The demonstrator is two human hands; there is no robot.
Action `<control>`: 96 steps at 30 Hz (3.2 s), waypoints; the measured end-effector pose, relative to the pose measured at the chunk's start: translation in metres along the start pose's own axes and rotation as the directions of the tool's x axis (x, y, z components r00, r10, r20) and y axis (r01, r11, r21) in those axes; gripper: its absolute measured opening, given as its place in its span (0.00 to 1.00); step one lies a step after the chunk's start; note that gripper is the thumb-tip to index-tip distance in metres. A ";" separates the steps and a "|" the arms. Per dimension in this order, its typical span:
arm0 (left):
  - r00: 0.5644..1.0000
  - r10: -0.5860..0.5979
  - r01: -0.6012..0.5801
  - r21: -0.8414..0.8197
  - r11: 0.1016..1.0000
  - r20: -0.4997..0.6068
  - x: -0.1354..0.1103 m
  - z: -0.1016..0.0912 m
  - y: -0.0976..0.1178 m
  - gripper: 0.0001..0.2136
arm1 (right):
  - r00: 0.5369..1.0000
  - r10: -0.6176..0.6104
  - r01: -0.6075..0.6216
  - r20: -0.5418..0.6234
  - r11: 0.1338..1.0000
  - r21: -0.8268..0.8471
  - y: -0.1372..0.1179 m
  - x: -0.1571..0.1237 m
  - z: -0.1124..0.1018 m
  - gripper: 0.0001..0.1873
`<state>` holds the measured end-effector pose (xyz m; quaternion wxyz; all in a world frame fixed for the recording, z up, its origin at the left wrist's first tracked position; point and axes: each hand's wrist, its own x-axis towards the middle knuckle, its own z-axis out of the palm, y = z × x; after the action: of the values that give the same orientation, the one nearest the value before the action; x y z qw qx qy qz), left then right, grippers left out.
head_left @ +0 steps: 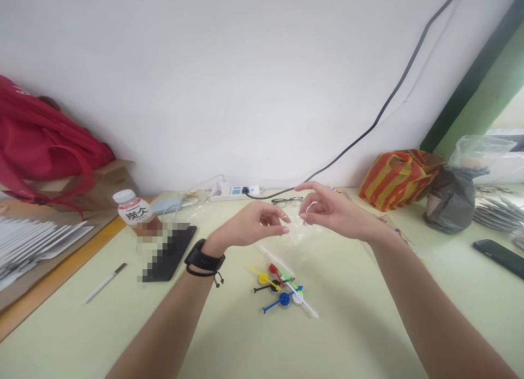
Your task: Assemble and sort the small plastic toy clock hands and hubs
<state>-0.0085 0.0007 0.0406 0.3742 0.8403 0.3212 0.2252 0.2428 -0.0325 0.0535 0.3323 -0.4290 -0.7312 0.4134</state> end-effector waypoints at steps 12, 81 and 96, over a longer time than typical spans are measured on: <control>0.989 -0.079 0.052 -0.210 0.976 -0.123 0.003 -0.006 -0.025 0.16 | 0.999 0.007 -0.010 0.034 0.996 0.094 0.030 0.020 -0.002 0.17; 0.957 -0.195 -0.005 -0.683 0.730 -0.216 0.000 -0.017 -0.034 0.22 | 0.900 0.251 0.003 -0.357 0.816 0.578 0.074 0.050 0.032 0.11; 0.963 -0.200 0.024 -0.683 0.730 -0.180 0.007 -0.001 -0.044 0.21 | 0.984 -0.056 -0.051 0.169 0.820 0.569 0.041 0.027 0.012 0.27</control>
<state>-0.0205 0.0285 0.0082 0.6243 0.5920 0.3111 0.4036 0.2361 0.0003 0.0154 0.3794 -0.2702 -0.6009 0.6496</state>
